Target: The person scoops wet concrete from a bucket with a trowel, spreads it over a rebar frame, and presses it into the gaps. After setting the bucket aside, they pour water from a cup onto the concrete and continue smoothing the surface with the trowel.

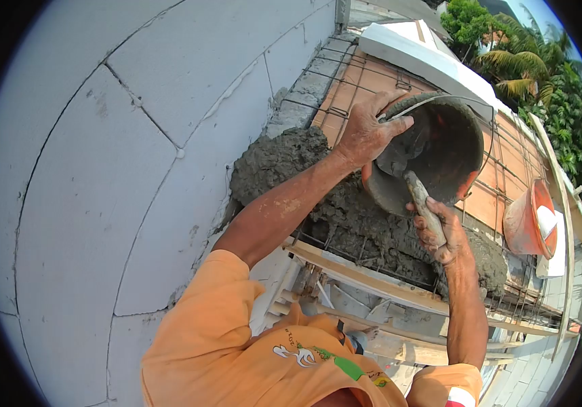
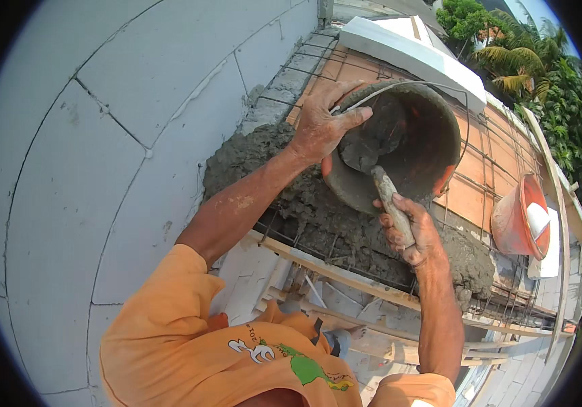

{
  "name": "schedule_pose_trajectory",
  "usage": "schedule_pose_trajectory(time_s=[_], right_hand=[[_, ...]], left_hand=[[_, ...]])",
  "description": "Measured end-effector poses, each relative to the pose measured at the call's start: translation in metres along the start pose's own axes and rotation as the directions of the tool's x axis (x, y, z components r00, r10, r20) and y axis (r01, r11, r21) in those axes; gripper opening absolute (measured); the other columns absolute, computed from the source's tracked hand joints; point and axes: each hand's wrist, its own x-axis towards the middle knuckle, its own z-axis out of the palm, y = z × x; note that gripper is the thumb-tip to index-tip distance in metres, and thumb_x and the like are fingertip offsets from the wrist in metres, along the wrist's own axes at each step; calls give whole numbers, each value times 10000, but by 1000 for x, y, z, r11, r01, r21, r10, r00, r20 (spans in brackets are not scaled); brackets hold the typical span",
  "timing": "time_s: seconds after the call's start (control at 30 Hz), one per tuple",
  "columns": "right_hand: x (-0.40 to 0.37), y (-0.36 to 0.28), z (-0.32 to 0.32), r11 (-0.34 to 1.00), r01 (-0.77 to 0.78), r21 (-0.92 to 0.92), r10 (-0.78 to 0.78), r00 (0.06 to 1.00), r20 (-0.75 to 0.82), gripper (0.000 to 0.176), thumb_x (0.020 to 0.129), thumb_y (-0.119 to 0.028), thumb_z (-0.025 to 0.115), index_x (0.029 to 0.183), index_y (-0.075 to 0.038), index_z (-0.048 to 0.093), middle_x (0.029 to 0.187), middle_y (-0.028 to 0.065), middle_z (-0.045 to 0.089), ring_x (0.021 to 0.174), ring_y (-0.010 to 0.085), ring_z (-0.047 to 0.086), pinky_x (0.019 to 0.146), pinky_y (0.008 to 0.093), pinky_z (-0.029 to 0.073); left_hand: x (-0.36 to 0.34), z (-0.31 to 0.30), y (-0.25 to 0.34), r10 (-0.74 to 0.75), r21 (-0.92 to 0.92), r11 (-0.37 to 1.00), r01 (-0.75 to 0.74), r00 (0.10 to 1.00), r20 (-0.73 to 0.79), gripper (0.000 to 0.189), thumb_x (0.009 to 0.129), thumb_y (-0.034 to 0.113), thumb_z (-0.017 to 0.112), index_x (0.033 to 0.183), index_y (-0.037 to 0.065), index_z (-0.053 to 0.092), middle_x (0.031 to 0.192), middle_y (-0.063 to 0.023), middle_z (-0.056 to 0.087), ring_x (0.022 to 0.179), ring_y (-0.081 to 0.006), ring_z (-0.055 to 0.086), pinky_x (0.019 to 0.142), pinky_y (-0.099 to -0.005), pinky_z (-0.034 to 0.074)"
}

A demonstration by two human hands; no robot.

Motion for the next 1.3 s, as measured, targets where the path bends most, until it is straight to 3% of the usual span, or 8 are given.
schedule_pose_trajectory(time_s=[0.23,0.57,0.77,0.9,0.93,0.97,1.13,1.3], right_hand=[[-32,-4,32,986,134,97,-137,990,27,501,968,-366,536,1194,81,549,694,44,572,351,49,431,289,194,343],[-87,-14,55,959,244,141,-263,956,131,567,996,-316,477,1310,150,400,690,99,527,342,106,461,252,235,343],[-79,10,72,938,210,-275,-219,976,-5,461,870,-237,653,1148,126,590,638,111,568,349,116,456,290,251,340],[-50,40,83,525,-13,-851,-116,989,-87,444,866,-167,691,1206,101,598,770,172,662,544,172,607,523,285,473],[-42,50,80,157,121,-980,-265,961,76,477,864,-164,711,1234,106,578,885,255,691,760,282,697,663,338,525],[-38,53,89,135,100,-986,-274,960,59,497,857,-170,721,1248,99,573,992,299,679,928,365,703,763,393,538],[17,28,107,-330,157,-931,-537,780,322,503,876,-180,675,1296,54,524,1012,261,658,835,419,678,691,470,542],[44,33,117,-384,320,-867,-500,717,486,533,893,-237,657,1324,26,483,913,208,637,711,402,659,603,467,538]], left_hand=[[22,-64,-16,-150,-290,956,47,926,-345,542,840,170,773,1302,-38,579,1183,-161,647,1079,-214,618,945,-335,491],[80,-141,4,7,-63,997,-50,831,-557,315,831,85,714,1118,-30,656,971,-79,688,858,-158,618,793,-286,488],[88,-160,9,101,-116,973,-199,821,-562,312,830,80,710,1109,-49,655,973,-75,687,869,-155,616,796,-282,484],[78,-162,18,112,-100,975,-197,832,-544,324,842,76,696,1136,-51,648,1002,-78,685,906,-158,616,829,-280,478],[76,-162,20,109,-121,971,-204,837,-536,328,847,74,690,1147,-52,646,1018,-82,684,921,-159,616,845,-279,476],[73,-162,26,115,-118,970,-211,832,-542,328,847,74,690,1147,-52,646,1018,-82,684,921,-159,616,845,-279,476],[70,-160,50,161,-143,952,-271,839,-519,365,862,65,672,1199,-66,623,1075,-113,679,975,-172,617,890,-286,472],[60,-162,91,164,-165,941,-295,826,-539,387,871,74,675,1222,-74,604,1090,-124,676,995,-180,618,899,-286,476]])
